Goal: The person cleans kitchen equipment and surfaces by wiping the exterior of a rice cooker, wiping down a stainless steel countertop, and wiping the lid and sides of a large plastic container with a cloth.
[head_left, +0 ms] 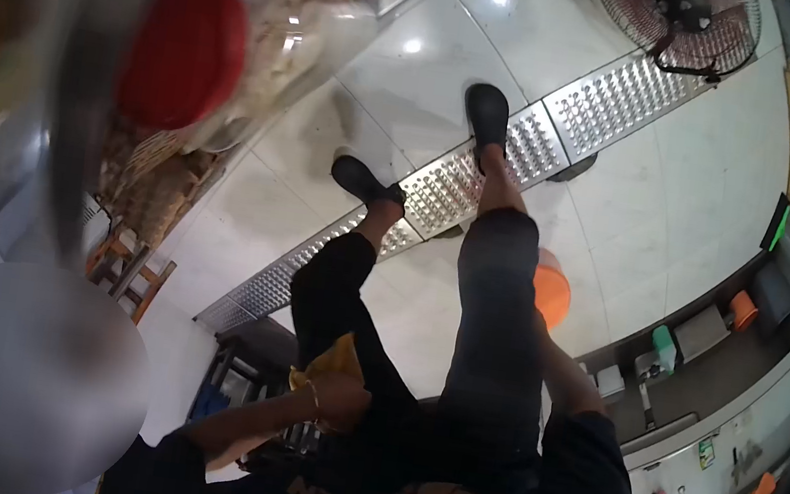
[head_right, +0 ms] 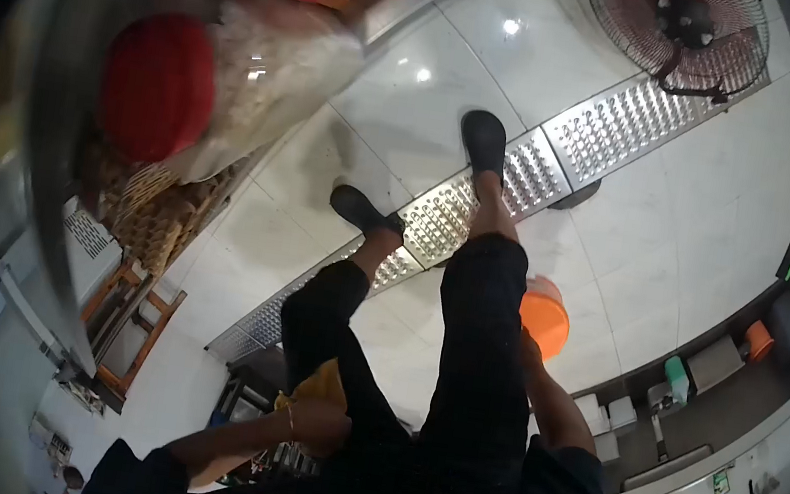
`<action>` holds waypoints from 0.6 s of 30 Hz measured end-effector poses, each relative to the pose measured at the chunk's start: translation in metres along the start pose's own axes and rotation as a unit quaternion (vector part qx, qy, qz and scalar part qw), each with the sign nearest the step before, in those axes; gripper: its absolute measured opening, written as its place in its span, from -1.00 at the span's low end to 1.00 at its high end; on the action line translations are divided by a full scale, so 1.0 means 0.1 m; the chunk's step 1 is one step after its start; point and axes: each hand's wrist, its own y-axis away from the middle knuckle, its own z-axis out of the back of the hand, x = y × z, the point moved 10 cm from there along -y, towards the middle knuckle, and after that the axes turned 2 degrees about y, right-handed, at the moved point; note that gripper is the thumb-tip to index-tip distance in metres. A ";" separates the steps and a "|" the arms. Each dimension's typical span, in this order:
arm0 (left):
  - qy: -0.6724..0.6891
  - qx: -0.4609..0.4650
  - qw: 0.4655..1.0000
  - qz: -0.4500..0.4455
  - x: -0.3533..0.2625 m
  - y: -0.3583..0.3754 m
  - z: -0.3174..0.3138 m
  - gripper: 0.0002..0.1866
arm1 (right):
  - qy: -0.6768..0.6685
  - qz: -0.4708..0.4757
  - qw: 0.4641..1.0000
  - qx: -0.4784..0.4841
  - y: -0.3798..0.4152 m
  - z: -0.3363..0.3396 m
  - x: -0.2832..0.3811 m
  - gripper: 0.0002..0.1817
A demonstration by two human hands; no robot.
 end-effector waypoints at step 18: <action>-0.286 -0.304 0.900 -0.124 0.91 -2.08 1.05 -0.72 | 0.851 0.243 0.443 -0.145 -1.91 -1.43 3.71 -0.68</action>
